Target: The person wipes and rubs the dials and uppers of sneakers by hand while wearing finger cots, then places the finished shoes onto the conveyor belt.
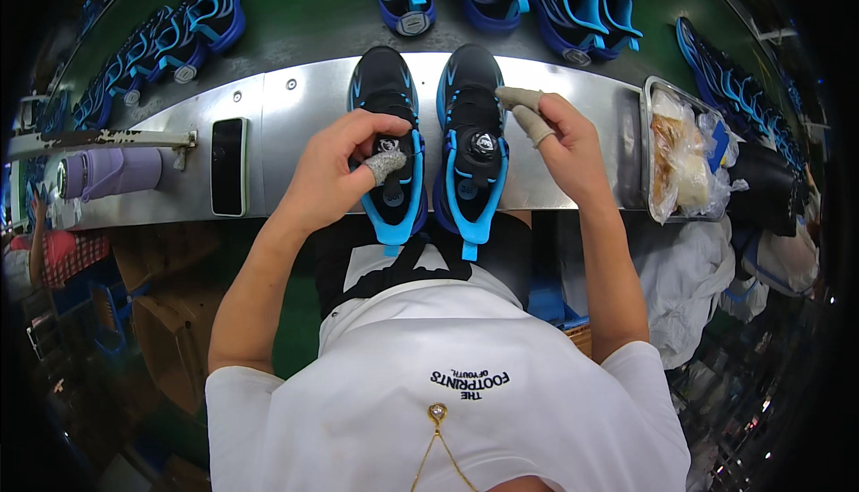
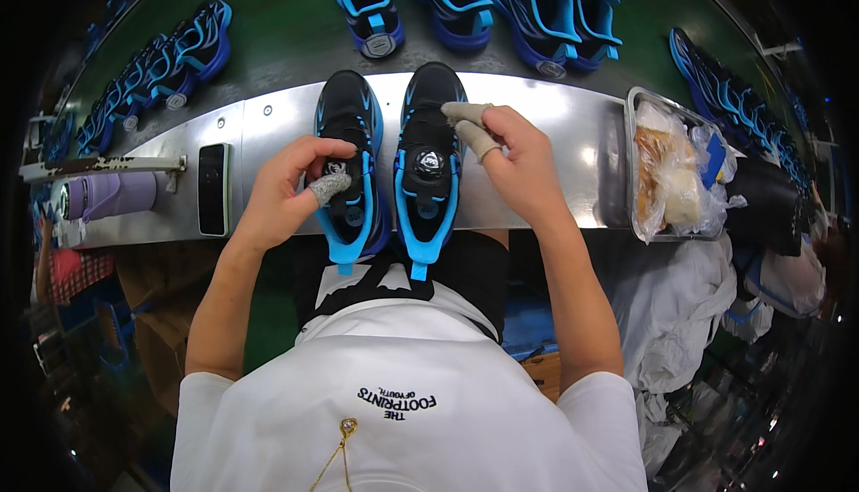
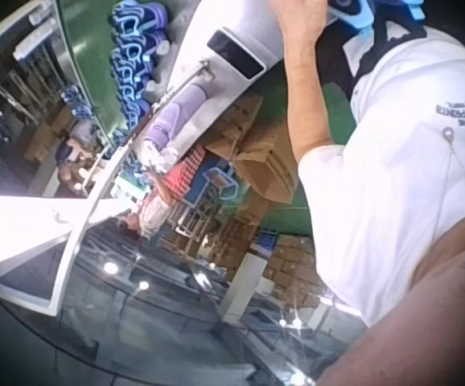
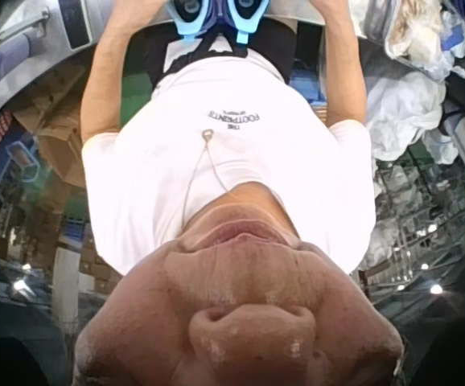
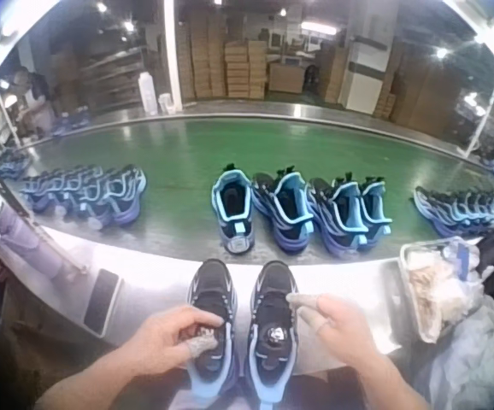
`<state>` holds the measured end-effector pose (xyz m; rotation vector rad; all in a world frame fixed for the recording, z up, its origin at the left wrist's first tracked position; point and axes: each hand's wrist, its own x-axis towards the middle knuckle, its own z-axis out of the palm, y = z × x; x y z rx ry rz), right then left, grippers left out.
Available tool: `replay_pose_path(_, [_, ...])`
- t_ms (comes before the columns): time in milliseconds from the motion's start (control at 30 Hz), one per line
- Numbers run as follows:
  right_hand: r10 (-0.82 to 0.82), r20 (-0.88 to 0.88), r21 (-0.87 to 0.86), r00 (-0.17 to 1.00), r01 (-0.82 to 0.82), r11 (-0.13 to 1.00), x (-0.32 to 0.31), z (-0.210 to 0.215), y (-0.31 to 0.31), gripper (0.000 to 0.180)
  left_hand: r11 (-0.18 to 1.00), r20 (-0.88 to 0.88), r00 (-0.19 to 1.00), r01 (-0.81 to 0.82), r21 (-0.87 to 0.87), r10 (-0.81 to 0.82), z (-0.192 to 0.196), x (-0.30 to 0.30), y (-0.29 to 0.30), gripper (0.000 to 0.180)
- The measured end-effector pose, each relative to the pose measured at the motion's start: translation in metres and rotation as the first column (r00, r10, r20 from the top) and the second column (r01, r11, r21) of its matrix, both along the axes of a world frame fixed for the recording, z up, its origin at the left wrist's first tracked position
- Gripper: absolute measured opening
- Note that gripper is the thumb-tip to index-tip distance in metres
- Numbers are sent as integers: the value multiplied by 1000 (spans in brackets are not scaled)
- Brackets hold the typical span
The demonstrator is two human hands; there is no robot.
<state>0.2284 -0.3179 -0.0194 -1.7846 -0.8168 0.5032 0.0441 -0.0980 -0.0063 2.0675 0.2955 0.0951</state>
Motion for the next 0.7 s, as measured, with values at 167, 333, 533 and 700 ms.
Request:
replay_pose_path(167, [-24,-49,23,998,26,999,-2,3,4,23,989,71,993,-103,106,96,4,0,-13,41])
replay_pose_path(333, [-14,-42,-22,999,13,1000,-5,9,9,23,967,52,998,-21,-253,36,-17,-8,9,36])
replay_pose_path(533, [14,-150,29,989,-10,1000,-11,12,22,22,966,73,971,-234,108,227,-7,5,-17,36])
replay_pose_path(700, [77,-62,113,995,-70,991,-15,19,31,23,993,68,996,-55,-106,63,-15,-9,2,37])
